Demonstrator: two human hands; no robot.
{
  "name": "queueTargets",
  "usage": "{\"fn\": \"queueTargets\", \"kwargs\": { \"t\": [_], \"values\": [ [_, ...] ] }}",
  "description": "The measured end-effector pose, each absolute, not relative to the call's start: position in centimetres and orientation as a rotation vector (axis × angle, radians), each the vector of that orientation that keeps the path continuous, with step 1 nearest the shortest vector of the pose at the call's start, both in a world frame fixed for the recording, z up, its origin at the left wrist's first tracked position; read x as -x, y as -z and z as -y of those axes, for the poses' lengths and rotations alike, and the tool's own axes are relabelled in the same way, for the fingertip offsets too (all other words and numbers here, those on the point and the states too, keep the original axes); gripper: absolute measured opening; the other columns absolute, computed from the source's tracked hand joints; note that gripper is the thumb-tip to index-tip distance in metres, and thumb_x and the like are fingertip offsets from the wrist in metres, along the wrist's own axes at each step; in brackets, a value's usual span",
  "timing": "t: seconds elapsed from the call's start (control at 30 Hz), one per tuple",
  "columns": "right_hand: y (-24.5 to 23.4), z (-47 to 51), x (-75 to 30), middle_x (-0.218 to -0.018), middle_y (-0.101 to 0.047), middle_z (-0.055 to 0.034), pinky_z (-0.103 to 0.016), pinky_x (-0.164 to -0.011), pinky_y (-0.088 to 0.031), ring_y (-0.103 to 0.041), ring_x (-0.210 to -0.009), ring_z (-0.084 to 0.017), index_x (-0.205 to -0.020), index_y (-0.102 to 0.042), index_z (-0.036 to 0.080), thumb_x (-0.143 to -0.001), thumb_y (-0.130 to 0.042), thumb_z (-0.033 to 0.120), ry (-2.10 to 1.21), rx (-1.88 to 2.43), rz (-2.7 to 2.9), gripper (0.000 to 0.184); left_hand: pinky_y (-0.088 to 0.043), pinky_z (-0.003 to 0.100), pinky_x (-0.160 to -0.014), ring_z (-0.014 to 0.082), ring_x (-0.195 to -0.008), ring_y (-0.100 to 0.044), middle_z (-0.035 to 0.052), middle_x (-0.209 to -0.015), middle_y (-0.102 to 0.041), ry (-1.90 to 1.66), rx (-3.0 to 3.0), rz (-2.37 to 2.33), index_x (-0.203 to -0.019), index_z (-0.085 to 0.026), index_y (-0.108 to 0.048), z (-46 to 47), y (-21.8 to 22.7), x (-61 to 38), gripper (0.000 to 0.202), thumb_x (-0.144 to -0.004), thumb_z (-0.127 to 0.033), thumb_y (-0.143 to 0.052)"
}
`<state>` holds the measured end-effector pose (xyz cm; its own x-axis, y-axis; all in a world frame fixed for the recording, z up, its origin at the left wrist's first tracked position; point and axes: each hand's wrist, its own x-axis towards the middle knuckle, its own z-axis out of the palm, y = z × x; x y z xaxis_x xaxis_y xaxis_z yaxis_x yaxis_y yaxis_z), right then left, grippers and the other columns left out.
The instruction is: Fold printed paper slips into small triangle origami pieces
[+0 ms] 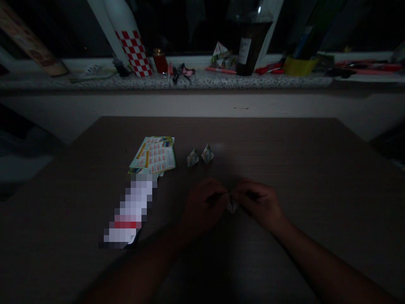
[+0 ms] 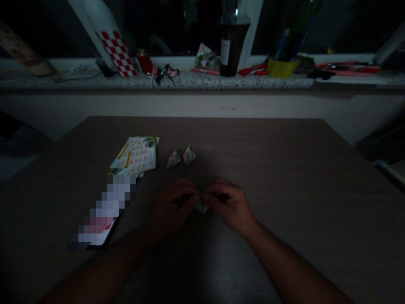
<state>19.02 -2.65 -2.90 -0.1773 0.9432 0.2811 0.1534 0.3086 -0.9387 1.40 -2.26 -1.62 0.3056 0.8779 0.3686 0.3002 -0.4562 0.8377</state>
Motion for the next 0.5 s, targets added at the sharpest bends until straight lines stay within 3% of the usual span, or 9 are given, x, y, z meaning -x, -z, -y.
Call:
{"fn": "queueTargets", "kwargs": {
  "t": [0.23, 0.5],
  "values": [
    [3.9, 2.2, -19.2, -0.064, -0.060, 0.0009, -0.025, -0.056, -0.042, -0.052, -0.059, -0.012, -0.072, -0.067, 0.019, -0.076, -0.069, 0.029, -1.154, 1.109, 1.227, 0.011, -0.044, 0.024, -0.063, 0.0130, -0.069, -0.057, 0.0014, -0.074, -0.060, -1.194, -1.755, -1.128, -0.074, -0.017, -0.064, 2.1, 1.8, -1.2, 0.009, -0.082, -0.021, -0.061],
    [4.2, 1.7, -19.2, -0.066, -0.059, 0.0026, -0.023, -0.054, -0.044, -0.054, -0.056, -0.011, -0.083, -0.059, 0.021, -0.082, -0.066, 0.035, -1.326, 0.979, 0.918, 0.015, -0.044, 0.024, -0.063, 0.0126, -0.070, -0.059, 0.0012, -0.075, -0.063, -1.251, -1.722, -1.180, -0.076, -0.018, -0.068, 2.1, 2.1, -1.2, 0.005, -0.079, -0.020, -0.064]
  ]
}}
